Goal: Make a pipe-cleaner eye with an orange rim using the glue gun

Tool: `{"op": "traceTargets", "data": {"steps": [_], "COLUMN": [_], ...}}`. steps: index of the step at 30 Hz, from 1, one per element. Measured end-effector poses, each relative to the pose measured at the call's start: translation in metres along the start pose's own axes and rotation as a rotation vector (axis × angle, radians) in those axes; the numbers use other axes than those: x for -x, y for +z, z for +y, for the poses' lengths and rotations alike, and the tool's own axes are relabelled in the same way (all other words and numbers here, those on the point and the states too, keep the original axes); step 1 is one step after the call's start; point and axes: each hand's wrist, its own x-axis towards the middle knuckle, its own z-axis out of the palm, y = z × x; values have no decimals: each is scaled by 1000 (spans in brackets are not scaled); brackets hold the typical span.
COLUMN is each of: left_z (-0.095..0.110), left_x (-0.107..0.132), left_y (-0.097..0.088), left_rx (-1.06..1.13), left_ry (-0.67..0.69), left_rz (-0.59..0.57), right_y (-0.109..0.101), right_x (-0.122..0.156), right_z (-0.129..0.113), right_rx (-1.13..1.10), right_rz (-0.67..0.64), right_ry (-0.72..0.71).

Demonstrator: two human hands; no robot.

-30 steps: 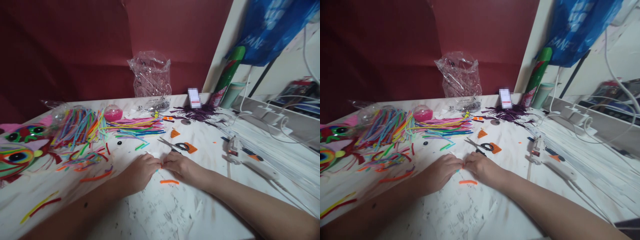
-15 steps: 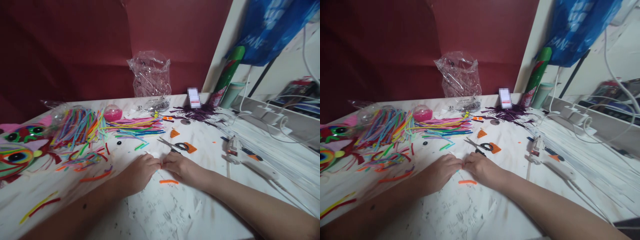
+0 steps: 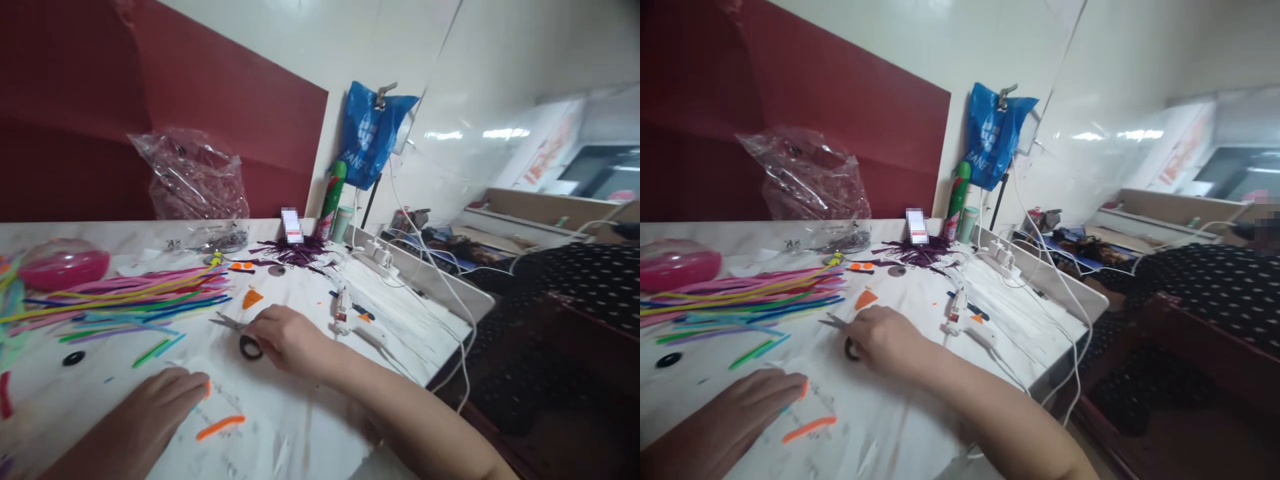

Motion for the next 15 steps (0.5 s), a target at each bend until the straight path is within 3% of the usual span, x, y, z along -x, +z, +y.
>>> {"op": "traceTargets", "data": {"steps": [3,5,6,7,11,15], "left_z": [-3,3,8,14,28,32], "left_x": [0,-8,-13,-19,-34,-37], "left_y": [-1,-8,-12,-17,-26,-30], "left_rx": [-30,27,67,100,211,243], "left_ry": [29,21,-17,-50,-169,-217], "left_rz": [-31,-47,-69,-96,-240,-310], "right_y": [-31,-43,-46,-47,-32,-18], "right_x": [32,67,85,104,162,177], "right_z": [21,39,48,58,95,108], "right_rx": [145,292,307,319,436,437], "right_rz": [30,73,69,65,-162,-169], "right_ry": [242,462,501,527,604,717]}}
